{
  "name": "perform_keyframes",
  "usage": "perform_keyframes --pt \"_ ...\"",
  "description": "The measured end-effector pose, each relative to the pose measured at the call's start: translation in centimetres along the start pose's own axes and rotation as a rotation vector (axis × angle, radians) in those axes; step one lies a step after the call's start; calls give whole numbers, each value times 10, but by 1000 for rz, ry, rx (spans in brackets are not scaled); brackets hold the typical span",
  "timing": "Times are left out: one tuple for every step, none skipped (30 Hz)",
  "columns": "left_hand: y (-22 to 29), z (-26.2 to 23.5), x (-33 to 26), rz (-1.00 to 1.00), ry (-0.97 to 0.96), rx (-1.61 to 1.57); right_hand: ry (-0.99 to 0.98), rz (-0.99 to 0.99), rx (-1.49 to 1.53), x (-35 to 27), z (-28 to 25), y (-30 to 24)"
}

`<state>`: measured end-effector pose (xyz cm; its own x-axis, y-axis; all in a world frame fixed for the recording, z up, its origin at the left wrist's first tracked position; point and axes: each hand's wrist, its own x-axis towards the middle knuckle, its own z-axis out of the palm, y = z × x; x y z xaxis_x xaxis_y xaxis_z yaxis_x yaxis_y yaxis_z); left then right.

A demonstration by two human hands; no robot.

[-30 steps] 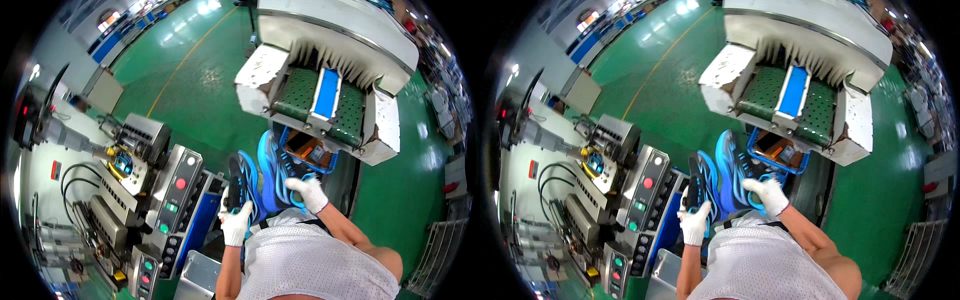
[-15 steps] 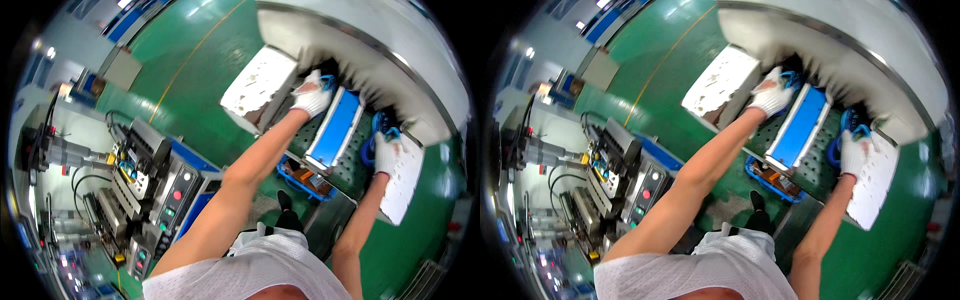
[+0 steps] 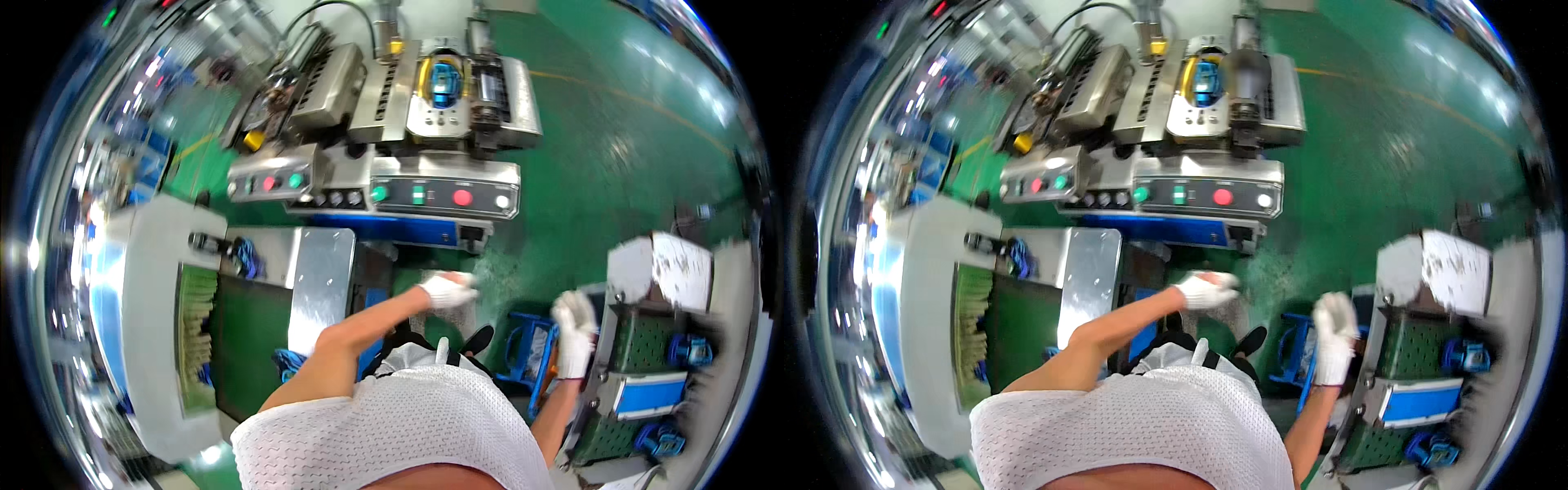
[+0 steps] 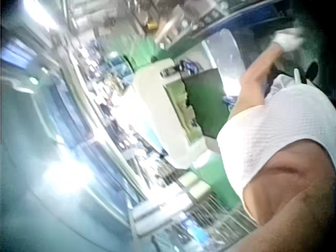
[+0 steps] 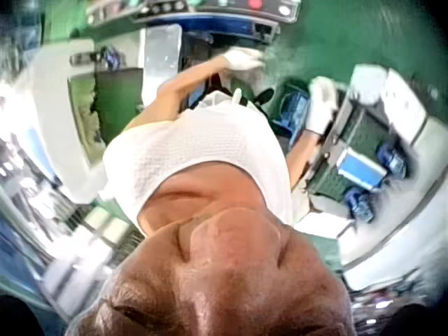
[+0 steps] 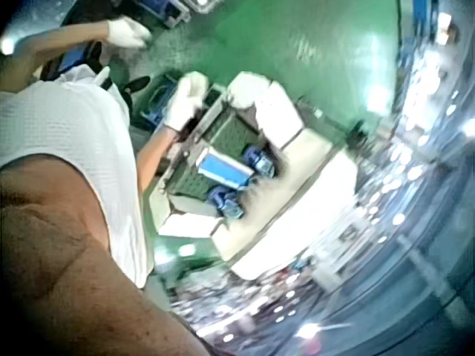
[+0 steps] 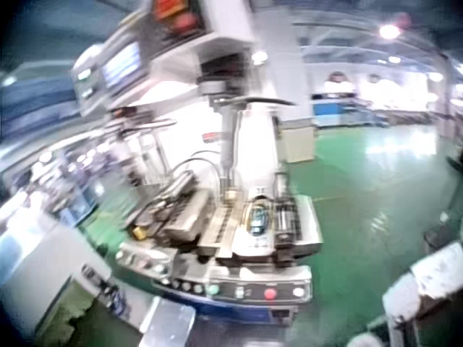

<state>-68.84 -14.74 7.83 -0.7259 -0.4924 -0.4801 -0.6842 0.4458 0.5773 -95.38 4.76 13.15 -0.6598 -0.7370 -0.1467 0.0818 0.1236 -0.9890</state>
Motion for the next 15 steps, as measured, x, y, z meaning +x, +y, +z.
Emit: perform_keyframes --pt "-79 -9 -34 -169 60 36 -156 114 12 5 31 34" --pt "-131 -29 -93 -247 270 25 -234 125 -85 1 59 50" --pt "-201 -23 -148 -583 460 -53 -351 141 -190 -3 89 60" --pt "-243 -35 -210 -765 538 -14 -435 152 -253 -6 115 62" --pt "-297 -26 -269 -869 818 -147 -512 160 -317 -12 141 61" --pt "-350 -5 -320 -1033 946 -26 -569 157 -377 -7 157 77" --pt "-356 -13 -363 -1148 1059 -141 -585 193 -424 -7 177 77" --pt "-384 13 -407 -1303 1169 -99 -633 211 -449 -10 198 78" --pt "-402 27 -445 -1345 1267 -333 -649 224 -466 -12 220 82" --pt "-411 49 -479 -1493 1273 -356 -715 231 -550 -18 250 85" --pt "-415 65 -495 -1619 1262 -368 -756 241 -626 -17 268 90" --pt "-427 90 -509 -1654 1244 -369 -786 229 -704 -18 288 96" --pt "-433 124 -522 -1696 1229 -381 -858 187 -801 -19 309 97" --pt "-446 144 -523 -1698 1225 -427 -906 148 -887 -16 327 102" --pt "-458 165 -524 -1682 1210 -476 -953 108 -972 -13 344 107"
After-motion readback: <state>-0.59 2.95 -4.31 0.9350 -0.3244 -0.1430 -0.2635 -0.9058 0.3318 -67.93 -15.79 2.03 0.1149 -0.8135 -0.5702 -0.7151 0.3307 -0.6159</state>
